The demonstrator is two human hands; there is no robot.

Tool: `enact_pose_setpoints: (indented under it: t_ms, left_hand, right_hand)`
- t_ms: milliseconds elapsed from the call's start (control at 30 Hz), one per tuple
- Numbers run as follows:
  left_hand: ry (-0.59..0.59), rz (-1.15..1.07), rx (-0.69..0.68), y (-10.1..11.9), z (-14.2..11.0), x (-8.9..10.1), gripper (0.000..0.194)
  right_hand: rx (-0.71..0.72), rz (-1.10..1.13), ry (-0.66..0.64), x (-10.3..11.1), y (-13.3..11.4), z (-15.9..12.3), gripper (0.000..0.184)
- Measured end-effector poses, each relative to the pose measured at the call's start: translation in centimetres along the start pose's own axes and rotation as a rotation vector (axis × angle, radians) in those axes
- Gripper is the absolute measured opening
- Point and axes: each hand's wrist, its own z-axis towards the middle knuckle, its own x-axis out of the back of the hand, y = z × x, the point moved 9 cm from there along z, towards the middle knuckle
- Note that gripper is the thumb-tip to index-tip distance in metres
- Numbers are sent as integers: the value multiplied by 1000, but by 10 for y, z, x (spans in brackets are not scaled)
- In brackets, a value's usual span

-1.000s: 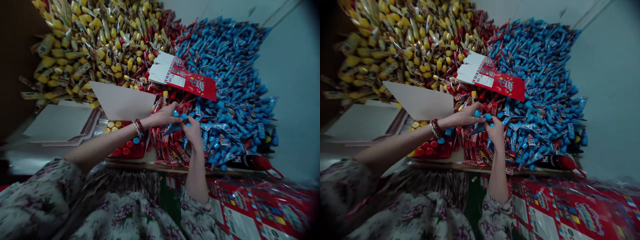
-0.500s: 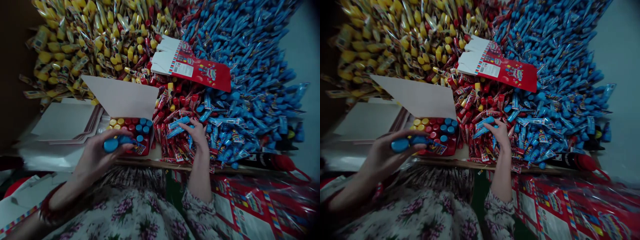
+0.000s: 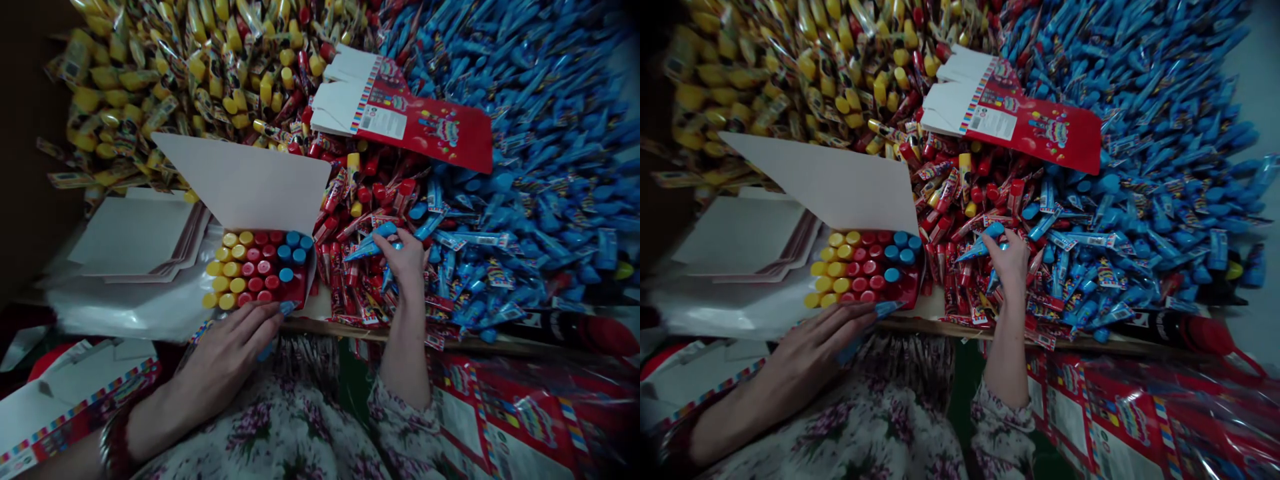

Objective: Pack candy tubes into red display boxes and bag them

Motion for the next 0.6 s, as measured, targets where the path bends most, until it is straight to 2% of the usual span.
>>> enact_pose_setpoints:
  t_ms: [67, 233, 333, 400, 433, 500, 600]
  left_hand:
    - [-3, 87, -40, 0, 12, -10, 34]
    - [-157, 206, -8, -11, 26, -38, 31]
    - [-189, 208, -35, -11, 20, -42, 32]
    - [-169, 191, -43, -10, 16, -39, 31]
    - [-150, 184, -44, -10, 14, -38, 31]
    - [-112, 181, -49, -8, 14, -36, 31]
    - [-142, 209, -27, -6, 17, -46, 32]
  right_hand:
    - [-1, 12, 17, 2, -1, 0, 41]
    - [10, 84, 86, 6, 2, 1, 48]
    - [0, 89, 177, 21, 1, -8, 49]
    - [5, 140, 212, 34, -4, -20, 48]
    - [15, 183, 193, 38, -9, -28, 44]
    - [43, 282, 53, 36, -23, -46, 36]
    - [100, 387, -267, 8, -50, -76, 26]
